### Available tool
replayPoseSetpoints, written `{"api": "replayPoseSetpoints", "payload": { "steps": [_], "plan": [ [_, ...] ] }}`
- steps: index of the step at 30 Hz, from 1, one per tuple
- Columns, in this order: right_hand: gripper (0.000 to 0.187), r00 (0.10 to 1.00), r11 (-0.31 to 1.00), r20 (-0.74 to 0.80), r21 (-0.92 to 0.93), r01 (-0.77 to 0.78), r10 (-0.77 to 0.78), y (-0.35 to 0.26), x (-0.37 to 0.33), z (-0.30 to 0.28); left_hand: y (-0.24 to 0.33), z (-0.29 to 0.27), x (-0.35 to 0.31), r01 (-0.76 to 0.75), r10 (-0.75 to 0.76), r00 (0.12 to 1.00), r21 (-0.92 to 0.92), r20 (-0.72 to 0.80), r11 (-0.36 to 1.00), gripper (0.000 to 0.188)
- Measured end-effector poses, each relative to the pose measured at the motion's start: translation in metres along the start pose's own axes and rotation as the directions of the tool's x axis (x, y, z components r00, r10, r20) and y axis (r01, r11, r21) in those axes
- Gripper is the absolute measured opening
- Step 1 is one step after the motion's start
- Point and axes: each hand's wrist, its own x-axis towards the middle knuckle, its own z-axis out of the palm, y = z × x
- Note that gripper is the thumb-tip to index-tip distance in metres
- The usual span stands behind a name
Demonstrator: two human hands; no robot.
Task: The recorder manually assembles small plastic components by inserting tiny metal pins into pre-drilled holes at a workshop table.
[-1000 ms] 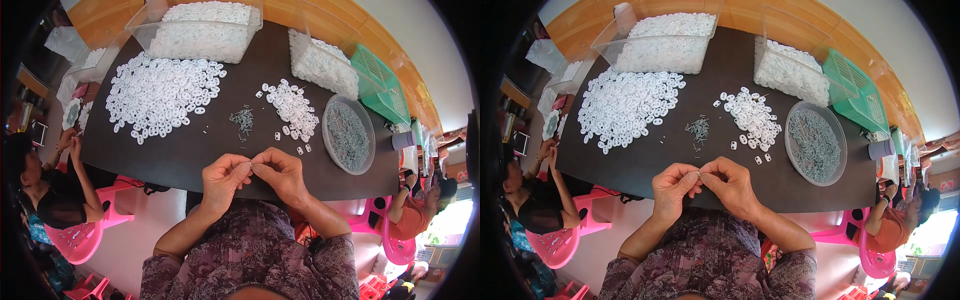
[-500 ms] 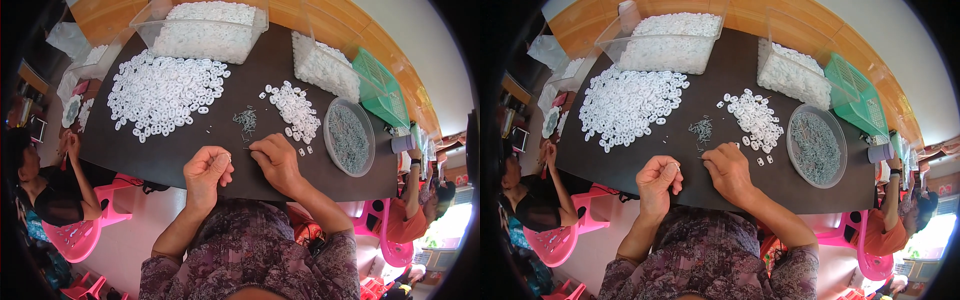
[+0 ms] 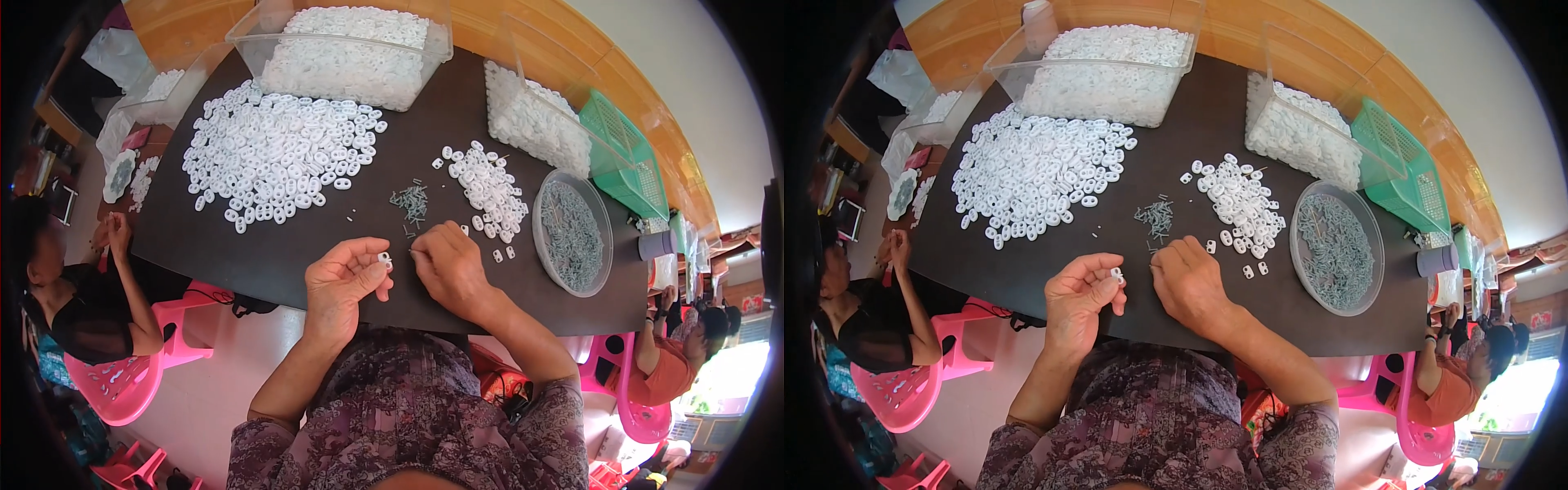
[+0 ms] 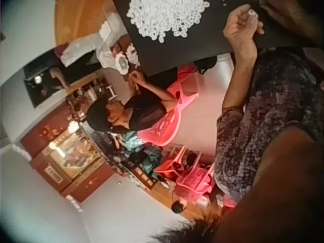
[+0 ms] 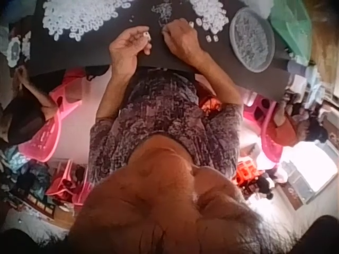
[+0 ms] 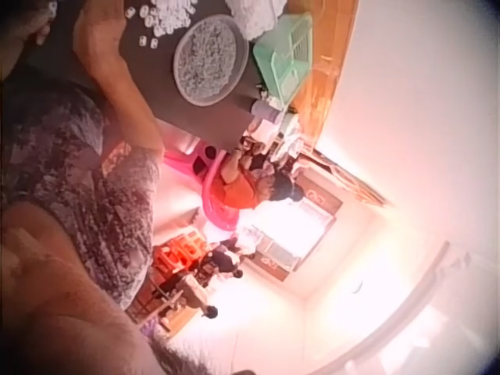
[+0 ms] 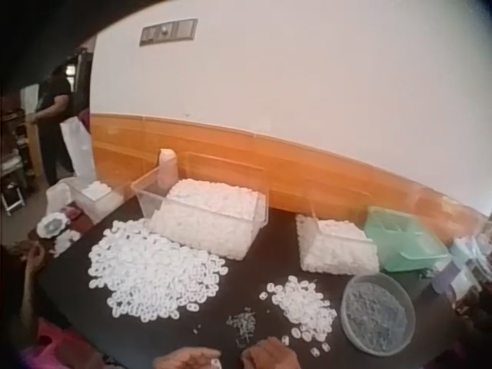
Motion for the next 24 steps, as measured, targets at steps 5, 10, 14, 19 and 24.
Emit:
{"api": "replayPoseSetpoints", "payload": {
  "steps": [5, 10, 14, 19, 24],
  "plan": [
    [0.012, 0.949, 0.896, 0.079, 0.311, -0.316, 0.306, -0.016, -0.004, -0.019, -0.007, -0.001, 0.0, 0.014, -0.016, 0.999, 0.055, 0.028, 0.998, 0.015],
    [0.012, 0.912, 0.76, 0.152, 0.511, -0.402, 0.38, -0.025, -0.003, -0.029, -0.009, 0.006, -0.001, 0.066, -0.07, 0.996, 0.078, 0.05, 0.995, 0.014],
    [0.013, 0.875, 0.676, 0.228, 0.563, -0.476, 0.427, -0.029, -0.002, -0.03, -0.01, 0.009, -0.003, 0.075, -0.091, 0.989, 0.131, 0.115, 0.989, 0.013],
    [0.013, 0.881, 0.688, 0.212, 0.557, -0.465, 0.424, -0.029, -0.004, -0.03, -0.011, 0.012, -0.005, 0.04, -0.062, 0.994, 0.243, 0.087, 0.969, 0.014],
    [0.013, 0.879, 0.695, 0.223, 0.543, -0.471, 0.421, -0.029, -0.004, -0.03, -0.011, 0.014, -0.006, 0.024, -0.048, 0.996, 0.319, 0.069, 0.947, 0.014]
  ]
}}
